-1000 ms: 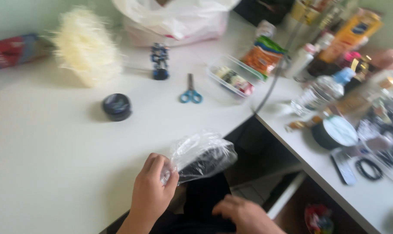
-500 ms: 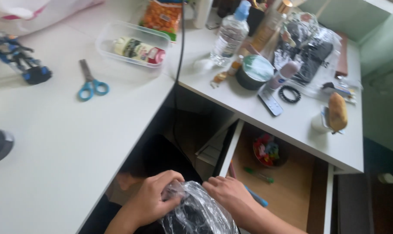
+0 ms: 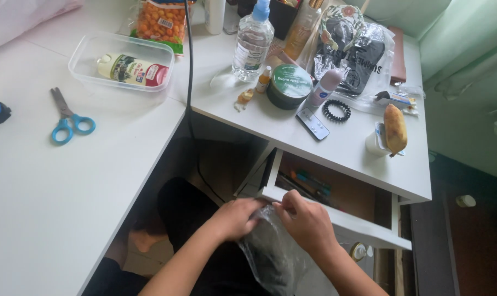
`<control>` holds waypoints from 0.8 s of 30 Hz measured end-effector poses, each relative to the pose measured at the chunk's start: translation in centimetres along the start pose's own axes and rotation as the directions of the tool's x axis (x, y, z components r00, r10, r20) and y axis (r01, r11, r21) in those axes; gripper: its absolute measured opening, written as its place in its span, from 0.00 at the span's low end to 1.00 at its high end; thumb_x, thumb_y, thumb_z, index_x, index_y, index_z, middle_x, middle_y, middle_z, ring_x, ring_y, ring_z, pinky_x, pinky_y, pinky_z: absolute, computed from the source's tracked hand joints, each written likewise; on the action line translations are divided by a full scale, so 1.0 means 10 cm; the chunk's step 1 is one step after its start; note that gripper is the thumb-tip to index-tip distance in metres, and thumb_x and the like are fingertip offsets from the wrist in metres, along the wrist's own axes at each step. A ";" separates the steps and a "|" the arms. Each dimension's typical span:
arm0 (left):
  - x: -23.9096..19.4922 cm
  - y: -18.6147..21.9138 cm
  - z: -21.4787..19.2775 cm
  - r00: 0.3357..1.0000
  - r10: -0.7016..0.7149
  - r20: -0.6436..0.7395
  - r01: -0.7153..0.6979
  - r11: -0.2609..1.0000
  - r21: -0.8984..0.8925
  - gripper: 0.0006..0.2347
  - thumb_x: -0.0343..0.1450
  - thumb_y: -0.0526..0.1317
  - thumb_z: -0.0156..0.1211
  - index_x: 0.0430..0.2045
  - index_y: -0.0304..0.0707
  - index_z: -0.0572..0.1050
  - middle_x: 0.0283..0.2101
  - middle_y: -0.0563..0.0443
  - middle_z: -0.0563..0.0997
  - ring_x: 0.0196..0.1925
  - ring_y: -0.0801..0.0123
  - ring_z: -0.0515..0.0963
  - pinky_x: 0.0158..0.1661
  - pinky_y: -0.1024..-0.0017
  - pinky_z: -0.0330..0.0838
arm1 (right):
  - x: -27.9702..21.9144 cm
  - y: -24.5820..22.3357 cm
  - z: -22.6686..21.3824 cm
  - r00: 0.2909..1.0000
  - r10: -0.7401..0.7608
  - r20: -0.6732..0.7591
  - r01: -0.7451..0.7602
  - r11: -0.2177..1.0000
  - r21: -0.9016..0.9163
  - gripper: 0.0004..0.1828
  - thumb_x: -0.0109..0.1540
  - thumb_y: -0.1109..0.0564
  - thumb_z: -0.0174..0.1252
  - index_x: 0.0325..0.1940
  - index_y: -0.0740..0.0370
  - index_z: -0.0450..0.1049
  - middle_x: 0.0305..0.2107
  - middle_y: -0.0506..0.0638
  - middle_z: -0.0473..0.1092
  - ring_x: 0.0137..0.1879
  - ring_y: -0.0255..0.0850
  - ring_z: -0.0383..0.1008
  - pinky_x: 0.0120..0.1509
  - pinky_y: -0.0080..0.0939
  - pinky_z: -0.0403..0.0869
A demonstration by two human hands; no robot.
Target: The person unties a ribbon to open a gift box, removes its contents including figurines, a shuttlecock, and shredded paper, and stacks the empty box. The person then puts ribbons and items into a desk drawer and unboxes items from a bag.
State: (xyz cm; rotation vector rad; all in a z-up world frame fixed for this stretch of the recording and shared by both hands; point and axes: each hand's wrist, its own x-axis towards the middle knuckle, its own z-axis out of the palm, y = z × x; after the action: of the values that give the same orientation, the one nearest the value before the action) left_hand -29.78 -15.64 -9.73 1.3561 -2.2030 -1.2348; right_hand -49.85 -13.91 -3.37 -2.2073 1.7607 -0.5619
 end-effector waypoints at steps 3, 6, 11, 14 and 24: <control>0.25 -0.03 0.03 1.000 -0.013 -0.005 0.013 0.999 0.041 0.21 0.70 0.38 0.56 0.60 0.57 0.69 0.58 0.48 0.77 0.59 0.52 0.76 0.56 0.56 0.70 | 0.04 0.17 -0.05 0.998 -0.062 -0.011 0.062 0.998 0.025 0.12 0.55 0.51 0.68 0.35 0.58 0.74 0.26 0.53 0.78 0.33 0.54 0.80 0.37 0.50 0.76; 0.46 -0.13 0.04 0.997 0.031 -0.064 -0.027 0.998 0.058 0.24 0.68 0.33 0.52 0.60 0.60 0.70 0.60 0.51 0.76 0.58 0.52 0.77 0.57 0.58 0.71 | 0.08 0.44 -0.03 0.997 0.016 0.076 -0.016 1.000 -0.001 0.11 0.56 0.53 0.66 0.40 0.57 0.76 0.33 0.55 0.79 0.41 0.55 0.80 0.45 0.52 0.75; 0.76 -0.15 -0.01 0.995 0.053 -0.088 -0.041 0.991 0.129 0.27 0.68 0.29 0.49 0.62 0.60 0.68 0.63 0.50 0.74 0.59 0.51 0.77 0.57 0.58 0.71 | 0.06 1.06 0.22 0.950 0.226 0.216 -0.203 0.971 -0.127 0.20 0.62 0.55 0.59 0.59 0.52 0.74 0.49 0.57 0.77 0.58 0.56 0.73 0.62 0.53 0.71; 0.91 -0.11 -0.08 0.994 0.065 -0.088 -0.051 0.986 0.158 0.30 0.66 0.25 0.47 0.62 0.61 0.68 0.66 0.50 0.72 0.60 0.50 0.76 0.57 0.59 0.72 | 0.04 1.35 0.38 0.962 0.160 0.220 -0.136 0.983 -0.122 0.28 0.60 0.58 0.58 0.65 0.60 0.68 0.63 0.61 0.67 0.68 0.57 0.65 0.70 0.51 0.66; 1.09 -0.03 -0.20 0.999 -0.013 -0.050 0.021 0.984 0.175 0.32 0.65 0.23 0.47 0.64 0.60 0.67 0.64 0.49 0.74 0.61 0.51 0.76 0.57 0.59 0.71 | 0.19 1.55 0.51 0.885 0.189 0.425 -0.108 0.972 -0.207 0.46 0.56 0.59 0.63 0.75 0.60 0.51 0.74 0.60 0.45 0.80 0.53 0.44 0.79 0.47 0.54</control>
State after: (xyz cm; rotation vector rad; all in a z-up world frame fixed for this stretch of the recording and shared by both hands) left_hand -34.12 -25.74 -10.84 1.4561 -2.3166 -1.0224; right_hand -60.71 -19.53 -14.38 -2.0667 1.7563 0.1375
